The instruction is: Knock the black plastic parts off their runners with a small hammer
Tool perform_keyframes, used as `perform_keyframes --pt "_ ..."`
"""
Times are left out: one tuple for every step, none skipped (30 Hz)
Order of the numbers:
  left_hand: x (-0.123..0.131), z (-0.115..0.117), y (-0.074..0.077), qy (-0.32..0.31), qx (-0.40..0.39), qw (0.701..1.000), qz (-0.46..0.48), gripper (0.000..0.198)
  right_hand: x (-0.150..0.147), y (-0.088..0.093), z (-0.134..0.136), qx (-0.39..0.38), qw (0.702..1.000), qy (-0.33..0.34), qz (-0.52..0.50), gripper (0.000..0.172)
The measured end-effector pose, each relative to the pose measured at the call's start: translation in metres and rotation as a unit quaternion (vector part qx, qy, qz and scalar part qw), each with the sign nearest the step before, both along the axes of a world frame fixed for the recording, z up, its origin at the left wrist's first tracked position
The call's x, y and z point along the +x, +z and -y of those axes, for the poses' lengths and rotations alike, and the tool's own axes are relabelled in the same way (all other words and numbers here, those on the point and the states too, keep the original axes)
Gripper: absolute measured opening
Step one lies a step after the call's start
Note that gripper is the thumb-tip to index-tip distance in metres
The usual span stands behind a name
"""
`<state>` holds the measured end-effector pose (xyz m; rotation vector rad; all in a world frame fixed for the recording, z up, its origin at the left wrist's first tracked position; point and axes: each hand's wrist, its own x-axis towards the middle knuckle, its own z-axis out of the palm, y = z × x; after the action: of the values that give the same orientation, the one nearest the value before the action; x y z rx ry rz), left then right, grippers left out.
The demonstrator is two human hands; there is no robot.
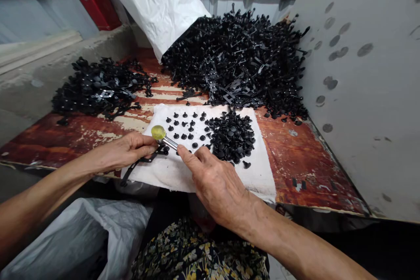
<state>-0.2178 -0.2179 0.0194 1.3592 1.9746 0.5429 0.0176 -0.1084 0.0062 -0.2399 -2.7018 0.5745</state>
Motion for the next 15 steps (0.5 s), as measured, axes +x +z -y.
perform_keyframes --pt "-0.001 0.0003 -0.0012 0.0 0.002 1.0 -0.002 0.023 0.0001 -0.0003 0.0007 -0.009 1.0 -0.003 -0.026 0.063" --pt "-0.0018 0.0005 -0.002 0.001 0.005 1.0 -0.003 0.023 0.0002 -0.0005 0.0012 -0.013 0.999 -0.007 -0.049 0.063" --pt "-0.0024 0.0005 -0.0025 0.002 0.006 1.0 -0.003 0.023 0.0002 -0.0008 0.0016 -0.01 0.998 -0.01 -0.059 0.062" --pt "-0.0027 0.0004 -0.0025 0.002 0.005 1.0 -0.002 0.024 0.0001 -0.001 0.0016 0.001 0.998 -0.012 -0.054 0.062" --pt "-0.0029 0.0002 -0.0022 0.0 0.0 1.0 0.001 0.024 0.0001 -0.0011 0.0015 0.015 0.999 -0.012 -0.038 0.06" --pt "-0.0028 -0.0001 -0.0016 -0.005 -0.005 1.0 0.003 0.024 0.0003 -0.0009 0.0013 0.028 0.999 -0.01 -0.017 0.059" --pt "-0.0027 -0.0005 -0.0009 -0.009 -0.01 1.0 0.003 0.024 0.0006 -0.0004 0.001 0.034 0.999 -0.008 -0.004 0.058" --pt "-0.0025 -0.0008 -0.0004 -0.012 -0.015 1.0 0.002 0.024 0.001 0.0004 0.0009 0.035 0.999 -0.009 -0.004 0.058" --pt "-0.0023 -0.001 0.0 -0.014 -0.018 1.0 0.0 0.025 0.0015 0.0012 0.0009 0.031 0.999 -0.013 -0.017 0.059" --pt "-0.0022 -0.0011 0.0001 -0.014 -0.019 1.0 -0.003 0.025 0.0019 0.0018 0.001 0.026 0.999 -0.018 -0.034 0.061" --pt "-0.0021 -0.0012 0.0 -0.012 -0.017 1.0 -0.006 0.025 0.0021 0.0022 0.0011 0.028 0.999 -0.021 -0.042 0.062" --pt "-0.002 -0.0011 -0.0004 -0.011 -0.014 1.0 -0.007 0.026 0.0021 0.0021 0.0011 0.037 0.998 -0.023 -0.04 0.064" --pt "-0.002 -0.001 -0.0009 -0.012 -0.013 1.0 -0.005 0.026 0.0019 0.0016 0.0009 0.05 0.998 -0.022 -0.025 0.065" --pt "-0.0021 -0.0009 -0.0014 -0.015 -0.013 1.0 -0.003 0.027 0.0016 0.0009 0.0005 0.06 0.998 -0.019 -0.005 0.064" --pt "-0.0021 -0.0009 -0.0019 -0.017 -0.014 1.0 -0.002 0.027 0.0012 0.0001 0.0002 0.064 0.998 -0.014 0.01 0.064"
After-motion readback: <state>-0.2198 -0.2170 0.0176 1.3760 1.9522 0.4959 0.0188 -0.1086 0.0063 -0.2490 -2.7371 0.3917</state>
